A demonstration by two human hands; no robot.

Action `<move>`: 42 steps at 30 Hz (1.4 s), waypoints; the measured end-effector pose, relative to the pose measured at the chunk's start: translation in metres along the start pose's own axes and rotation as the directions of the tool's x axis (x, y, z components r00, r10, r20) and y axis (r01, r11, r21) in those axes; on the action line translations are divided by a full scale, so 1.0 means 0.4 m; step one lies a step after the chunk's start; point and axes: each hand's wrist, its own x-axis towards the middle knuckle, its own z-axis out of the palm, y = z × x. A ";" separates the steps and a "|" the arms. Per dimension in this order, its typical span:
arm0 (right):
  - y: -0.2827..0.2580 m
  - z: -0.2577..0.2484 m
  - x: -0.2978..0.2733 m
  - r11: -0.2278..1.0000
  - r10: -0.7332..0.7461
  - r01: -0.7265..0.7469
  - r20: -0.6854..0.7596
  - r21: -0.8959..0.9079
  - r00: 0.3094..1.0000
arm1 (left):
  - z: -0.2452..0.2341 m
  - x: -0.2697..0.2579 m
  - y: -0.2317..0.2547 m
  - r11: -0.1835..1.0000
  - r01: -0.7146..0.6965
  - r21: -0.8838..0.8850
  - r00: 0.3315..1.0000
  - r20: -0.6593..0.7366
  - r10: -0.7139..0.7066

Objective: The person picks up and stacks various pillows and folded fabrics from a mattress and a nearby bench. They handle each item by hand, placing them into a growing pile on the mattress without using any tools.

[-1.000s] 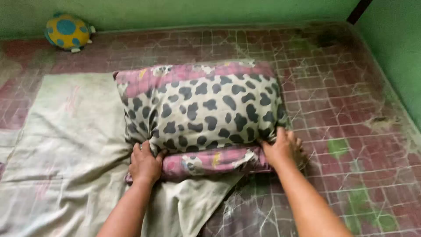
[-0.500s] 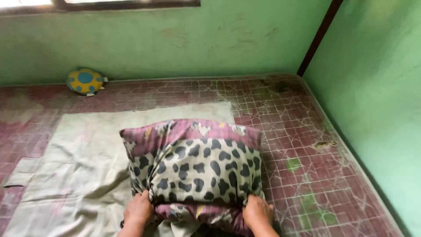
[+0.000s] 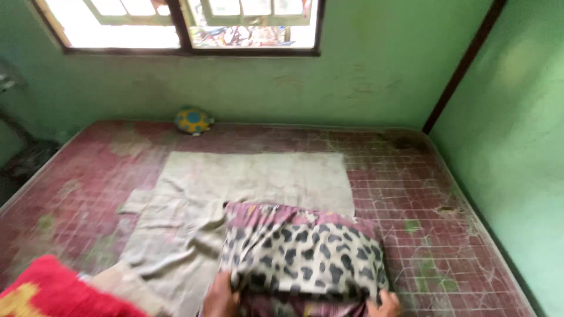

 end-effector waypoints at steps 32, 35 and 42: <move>-1.778 -0.416 -0.127 0.771 -0.606 0.502 0.692 0.391 0.392 | -0.662 -0.449 -0.436 0.955 0.074 0.288 0.898 -0.435 0.062; -1.689 -0.294 -0.171 0.854 -0.387 0.476 0.868 0.210 0.311 | -0.581 -0.420 -0.409 0.936 0.110 0.335 0.976 -0.215 -0.038; -1.334 -0.076 -0.326 0.954 -0.067 0.297 0.935 -0.042 0.348 | -0.255 -0.299 -0.598 0.864 -0.298 0.406 0.801 -0.385 0.458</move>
